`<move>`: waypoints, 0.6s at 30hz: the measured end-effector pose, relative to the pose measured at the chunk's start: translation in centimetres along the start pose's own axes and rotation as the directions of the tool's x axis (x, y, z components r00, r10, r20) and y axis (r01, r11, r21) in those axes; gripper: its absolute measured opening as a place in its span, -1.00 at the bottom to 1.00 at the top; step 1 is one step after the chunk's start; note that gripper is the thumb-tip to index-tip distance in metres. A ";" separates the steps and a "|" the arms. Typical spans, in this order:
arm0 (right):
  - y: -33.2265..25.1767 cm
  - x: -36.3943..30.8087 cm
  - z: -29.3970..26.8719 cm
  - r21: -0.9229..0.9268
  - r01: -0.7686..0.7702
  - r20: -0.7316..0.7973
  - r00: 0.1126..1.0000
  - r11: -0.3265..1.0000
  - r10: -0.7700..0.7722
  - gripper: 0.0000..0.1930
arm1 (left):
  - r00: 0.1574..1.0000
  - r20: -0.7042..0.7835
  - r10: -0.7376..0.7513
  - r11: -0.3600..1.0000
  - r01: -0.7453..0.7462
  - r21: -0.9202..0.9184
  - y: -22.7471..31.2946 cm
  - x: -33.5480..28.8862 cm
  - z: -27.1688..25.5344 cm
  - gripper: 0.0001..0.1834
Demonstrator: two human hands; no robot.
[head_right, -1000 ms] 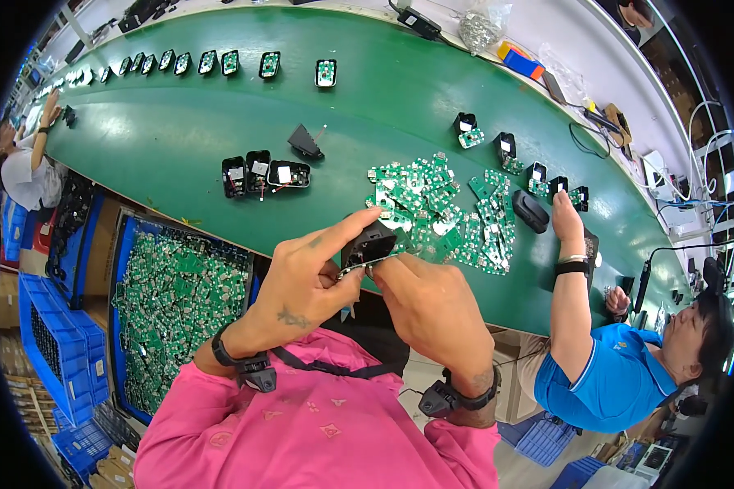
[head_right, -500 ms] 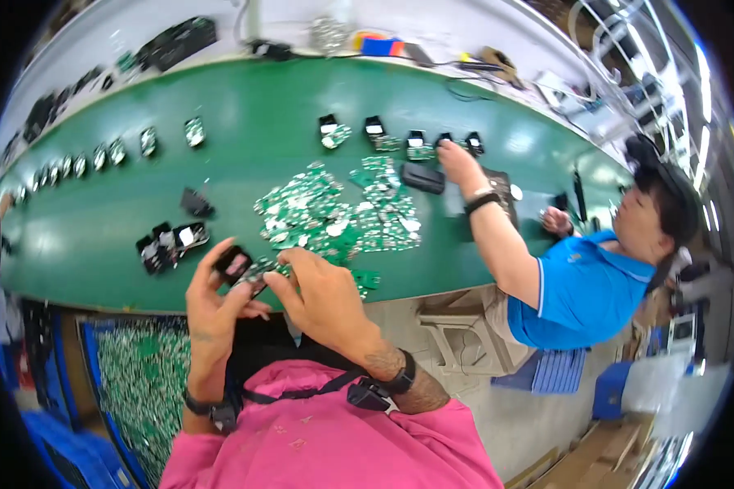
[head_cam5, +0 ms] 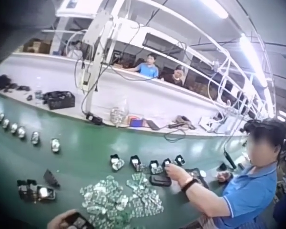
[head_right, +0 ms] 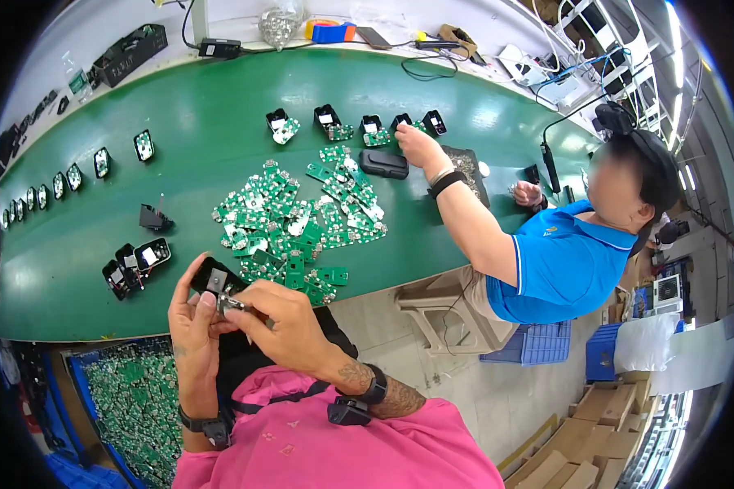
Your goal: The person picks up a circuit board and a black plastic housing by hand, fits the board into the housing, and places the assembled unit onto the green conveyor belt.
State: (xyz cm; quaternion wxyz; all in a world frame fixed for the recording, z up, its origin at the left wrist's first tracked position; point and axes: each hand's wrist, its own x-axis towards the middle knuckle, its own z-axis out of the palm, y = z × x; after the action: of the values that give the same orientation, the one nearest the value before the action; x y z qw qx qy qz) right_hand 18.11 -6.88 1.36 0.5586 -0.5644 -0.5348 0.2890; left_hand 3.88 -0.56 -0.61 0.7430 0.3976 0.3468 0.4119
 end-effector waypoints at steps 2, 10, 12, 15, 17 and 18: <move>1.0 0.1 -0.2 -0.036 0.005 0.001 1.000 0.999 -0.005 -0.84 | 0.999 -0.040 0.030 0.999 -0.028 0.030 -0.1 0.0 -0.1 -0.44; 0.3 2.7 -1.1 0.182 -0.391 0.163 0.917 0.902 0.365 -0.75 | 0.983 0.165 0.082 0.979 -0.110 0.173 -0.7 0.8 -1.1 -0.38; 0.4 3.2 -0.6 -0.010 -0.253 0.161 0.954 0.967 0.252 -0.77 | 0.980 0.158 0.123 0.967 -0.154 0.204 -1.3 0.8 -1.0 -0.37; 0.6 3.4 0.0 -0.152 -0.028 0.115 0.992 0.988 0.046 -0.81 | 0.960 0.129 0.250 0.900 -0.279 0.334 -2.6 1.0 -1.2 -0.36; -1.1 3.8 -0.9 -0.162 -0.187 0.200 0.955 0.969 0.217 -0.79 | 0.930 0.124 0.346 0.836 -0.366 0.408 -3.1 1.6 -1.2 -0.38; -1.4 3.7 -1.1 -0.163 -0.230 0.228 0.937 0.960 0.263 -0.78 | 0.918 0.098 0.385 0.831 -0.391 0.396 -3.2 1.6 -1.2 -0.38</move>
State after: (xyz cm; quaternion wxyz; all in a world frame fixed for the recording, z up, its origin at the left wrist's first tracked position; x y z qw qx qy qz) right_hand 19.69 -4.11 3.90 0.4078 -0.6227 -0.5433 0.3883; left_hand 4.65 0.09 -4.25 0.5470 0.6084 0.3318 0.4695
